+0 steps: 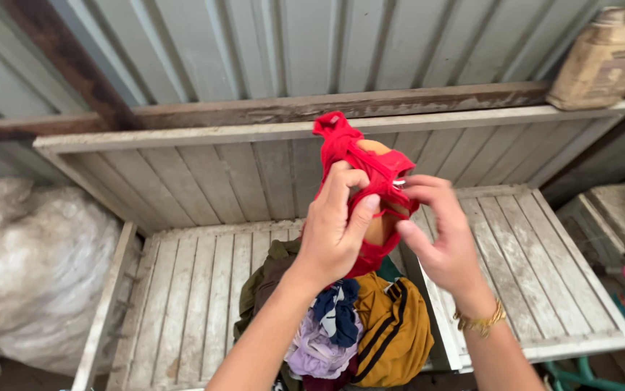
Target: The person hangs a bra and several pairs of underwear one at a time by hand on a wire clothesline.
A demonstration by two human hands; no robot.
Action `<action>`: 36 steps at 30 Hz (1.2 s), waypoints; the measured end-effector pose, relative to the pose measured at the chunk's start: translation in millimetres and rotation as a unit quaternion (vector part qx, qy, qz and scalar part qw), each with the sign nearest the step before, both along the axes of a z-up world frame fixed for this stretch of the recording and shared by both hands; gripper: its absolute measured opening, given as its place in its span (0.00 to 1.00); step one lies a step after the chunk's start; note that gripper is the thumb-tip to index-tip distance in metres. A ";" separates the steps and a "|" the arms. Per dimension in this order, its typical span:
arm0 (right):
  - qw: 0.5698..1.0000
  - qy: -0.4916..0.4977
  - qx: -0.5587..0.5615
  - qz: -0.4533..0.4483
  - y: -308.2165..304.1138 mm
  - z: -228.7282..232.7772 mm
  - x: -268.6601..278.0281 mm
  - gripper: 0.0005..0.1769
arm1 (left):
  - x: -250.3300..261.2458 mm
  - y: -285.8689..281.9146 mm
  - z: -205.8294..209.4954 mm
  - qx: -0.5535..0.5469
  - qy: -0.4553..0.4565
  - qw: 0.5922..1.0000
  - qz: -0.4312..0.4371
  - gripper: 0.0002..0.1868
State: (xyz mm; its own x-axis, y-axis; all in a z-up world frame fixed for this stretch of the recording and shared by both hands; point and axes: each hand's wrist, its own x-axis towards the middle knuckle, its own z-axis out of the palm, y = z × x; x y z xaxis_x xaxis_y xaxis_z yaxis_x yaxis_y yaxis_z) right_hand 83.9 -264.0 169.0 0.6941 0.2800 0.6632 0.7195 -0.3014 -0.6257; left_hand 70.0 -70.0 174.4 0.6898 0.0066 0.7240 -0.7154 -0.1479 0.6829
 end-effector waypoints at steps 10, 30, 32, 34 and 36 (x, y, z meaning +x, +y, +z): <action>0.950 0.208 0.218 0.081 -50.0 27.5 5.5 0.14 | 10.3 -10.7 6.5 -0.010 0.066 0.996 -0.064 0.23; 0.957 0.108 0.265 0.057 -375.6 102.3 39.8 0.32 | 81.4 -377.9 91.8 0.160 -0.251 0.954 0.035 0.19; 0.943 0.088 0.306 0.095 -407.4 101.0 53.5 0.30 | 85.8 -414.2 101.3 0.107 -0.196 0.975 -0.004 0.15; 0.929 0.079 0.356 0.057 -428.2 91.5 63.1 0.29 | 95.0 -446.8 111.3 0.039 -0.102 0.992 -0.060 0.09; 0.925 0.063 0.374 0.027 -450.0 84.5 77.2 0.27 | 112.9 -477.3 124.6 -0.093 0.016 0.961 -0.258 0.08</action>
